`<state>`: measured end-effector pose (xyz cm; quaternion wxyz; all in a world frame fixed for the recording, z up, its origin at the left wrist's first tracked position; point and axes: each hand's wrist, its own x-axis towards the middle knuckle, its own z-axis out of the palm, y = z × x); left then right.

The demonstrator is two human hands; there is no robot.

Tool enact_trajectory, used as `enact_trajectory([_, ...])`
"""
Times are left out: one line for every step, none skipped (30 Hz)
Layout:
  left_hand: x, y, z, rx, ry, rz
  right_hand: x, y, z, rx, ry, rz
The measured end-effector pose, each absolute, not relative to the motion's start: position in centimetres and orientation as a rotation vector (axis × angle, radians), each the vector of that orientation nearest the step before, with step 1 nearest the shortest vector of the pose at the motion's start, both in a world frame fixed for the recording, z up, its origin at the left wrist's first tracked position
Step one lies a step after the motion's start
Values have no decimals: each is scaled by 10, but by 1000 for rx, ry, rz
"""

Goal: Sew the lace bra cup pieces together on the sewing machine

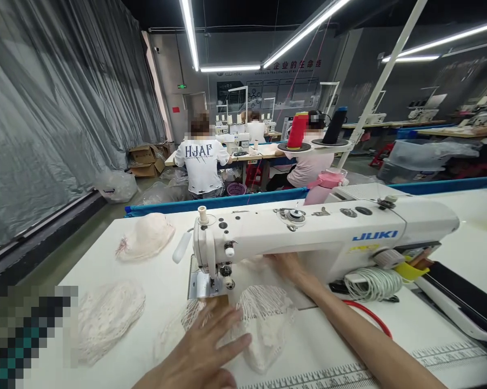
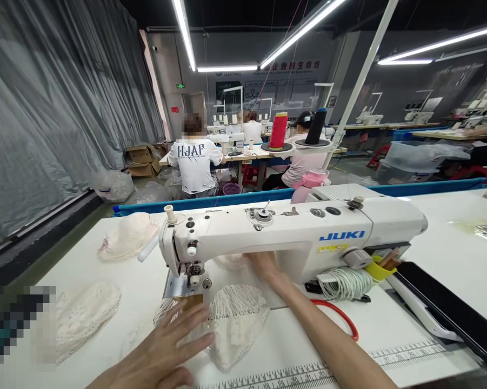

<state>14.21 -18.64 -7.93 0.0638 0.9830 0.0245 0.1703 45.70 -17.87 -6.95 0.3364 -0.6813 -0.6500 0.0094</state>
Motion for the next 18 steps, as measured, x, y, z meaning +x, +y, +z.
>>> enact_trajectory([157, -188, -73, 2933, 34, 466, 459, -182, -71, -1775, -1696, 5])
enact_trajectory([174, -188, -66, 2897, 94, 401, 460, -185, -71, -1770, -1700, -19])
enact_trajectory([192, -187, -59, 2861, 136, 371, 460, -187, -72, -1762, -1704, -46])
enact_trajectory([210, -184, -53, 2821, 207, 354, 461, -189, -72, -1752, -1708, -70])
enact_trajectory([227, -179, -48, 2784, 324, 334, 461, -191, -72, -1742, -1712, -95])
enact_trajectory([244, -173, -45, 2764, 397, 303, 461, -194, -72, -1730, -1717, -120])
enact_trajectory([259, -166, -43, 2756, 480, 310, 462, -197, -73, -1717, -1722, -145])
enact_trajectory([272, -158, -44, 2753, 536, 304, 462, -202, -73, -1700, -1726, -168])
enact_trajectory([283, -151, -46, 2747, 589, 296, 463, -207, -73, -1679, -1731, -189])
enact_trajectory([292, -145, -48, 2739, 633, 284, 464, -214, -72, -1653, -1736, -206])
enact_trajectory([298, -139, -52, 2732, 671, 273, 464, -223, -71, -1624, -1739, -222])
enact_trajectory([302, -135, -55, 2723, 700, 265, 464, -233, -68, -1597, -1737, -238])
enact_trajectory([305, -132, -58, 2714, 720, 260, 464, -245, -65, -1576, -1732, -254])
enact_trajectory([306, -131, -60, 2703, 731, 261, 463, -257, -61, -1556, -1722, -272])
enact_trajectory([306, -131, -61, 2690, 732, 267, 462, -270, -57, -1534, -1715, -292])
enact_trajectory([306, -133, -61, 2672, 729, 278, 460, -284, -51, -1500, -1716, -314])
enact_trajectory([305, -136, -59, 2649, 722, 295, 458, -297, -46, -1450, -1724, -339])
enact_trajectory([304, -141, -57, 2620, 712, 315, 455, -310, -40, -1399, -1739, -363])
